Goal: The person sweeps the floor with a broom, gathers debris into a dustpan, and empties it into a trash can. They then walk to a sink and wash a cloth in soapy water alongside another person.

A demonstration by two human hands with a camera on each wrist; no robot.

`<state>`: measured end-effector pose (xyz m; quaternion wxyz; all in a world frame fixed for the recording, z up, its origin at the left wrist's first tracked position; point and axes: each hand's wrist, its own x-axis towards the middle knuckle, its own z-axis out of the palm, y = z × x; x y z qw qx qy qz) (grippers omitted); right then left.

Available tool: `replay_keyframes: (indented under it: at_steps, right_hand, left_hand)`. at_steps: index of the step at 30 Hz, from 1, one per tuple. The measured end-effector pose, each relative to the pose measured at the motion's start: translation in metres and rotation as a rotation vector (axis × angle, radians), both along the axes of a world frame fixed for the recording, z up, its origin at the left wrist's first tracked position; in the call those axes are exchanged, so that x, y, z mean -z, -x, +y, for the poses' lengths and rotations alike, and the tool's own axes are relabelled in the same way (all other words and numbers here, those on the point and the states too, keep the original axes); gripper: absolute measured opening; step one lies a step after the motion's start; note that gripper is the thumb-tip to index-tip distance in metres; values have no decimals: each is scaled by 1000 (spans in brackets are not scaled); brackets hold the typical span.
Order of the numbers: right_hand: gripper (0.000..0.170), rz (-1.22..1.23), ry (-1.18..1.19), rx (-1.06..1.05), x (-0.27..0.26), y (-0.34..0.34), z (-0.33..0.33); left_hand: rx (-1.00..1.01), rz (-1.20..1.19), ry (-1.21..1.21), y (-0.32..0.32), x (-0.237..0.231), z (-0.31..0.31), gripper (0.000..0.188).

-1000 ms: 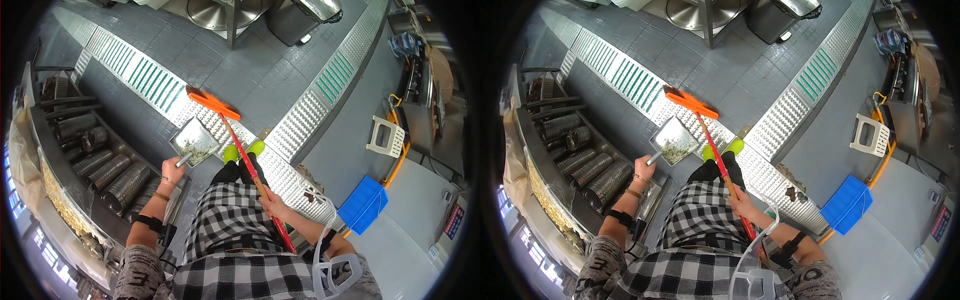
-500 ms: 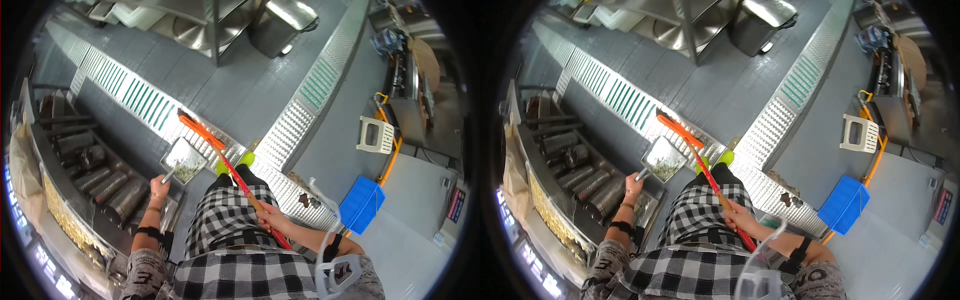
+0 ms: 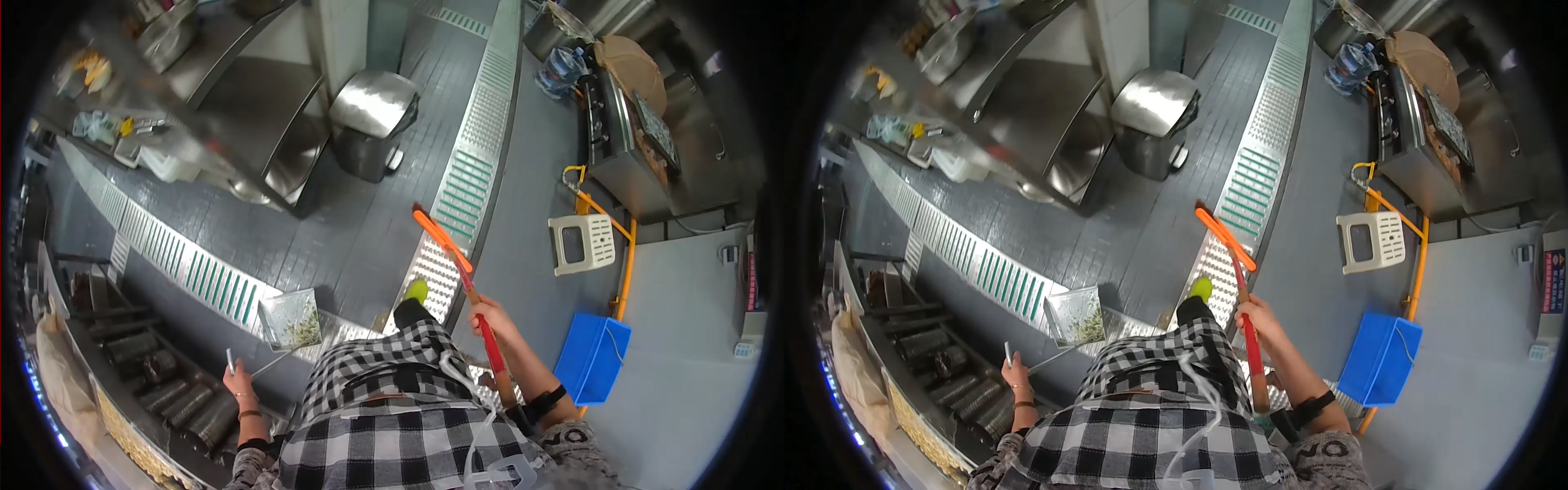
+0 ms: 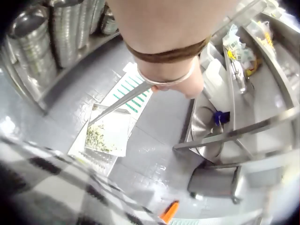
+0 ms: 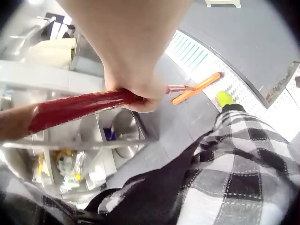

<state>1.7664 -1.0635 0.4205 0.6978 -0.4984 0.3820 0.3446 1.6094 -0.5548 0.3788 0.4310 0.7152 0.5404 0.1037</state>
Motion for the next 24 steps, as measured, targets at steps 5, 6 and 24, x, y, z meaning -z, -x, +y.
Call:
replay_keyframes:
  at_steps: [5,6,24]
  right_hand:
    - [13,22,-32,143,10,-132,-87]
    - [11,65,-85,178,16,-159,-101]
    - [5,-91,-219,766,147,-651,-129]
  left_hand:
    - [-214,-196,-55,-59,4,-45,16]
    - [-228,-221,-50,-67,3,-50,16]
    - [-644,-165,-13,-301,48,-180,15]
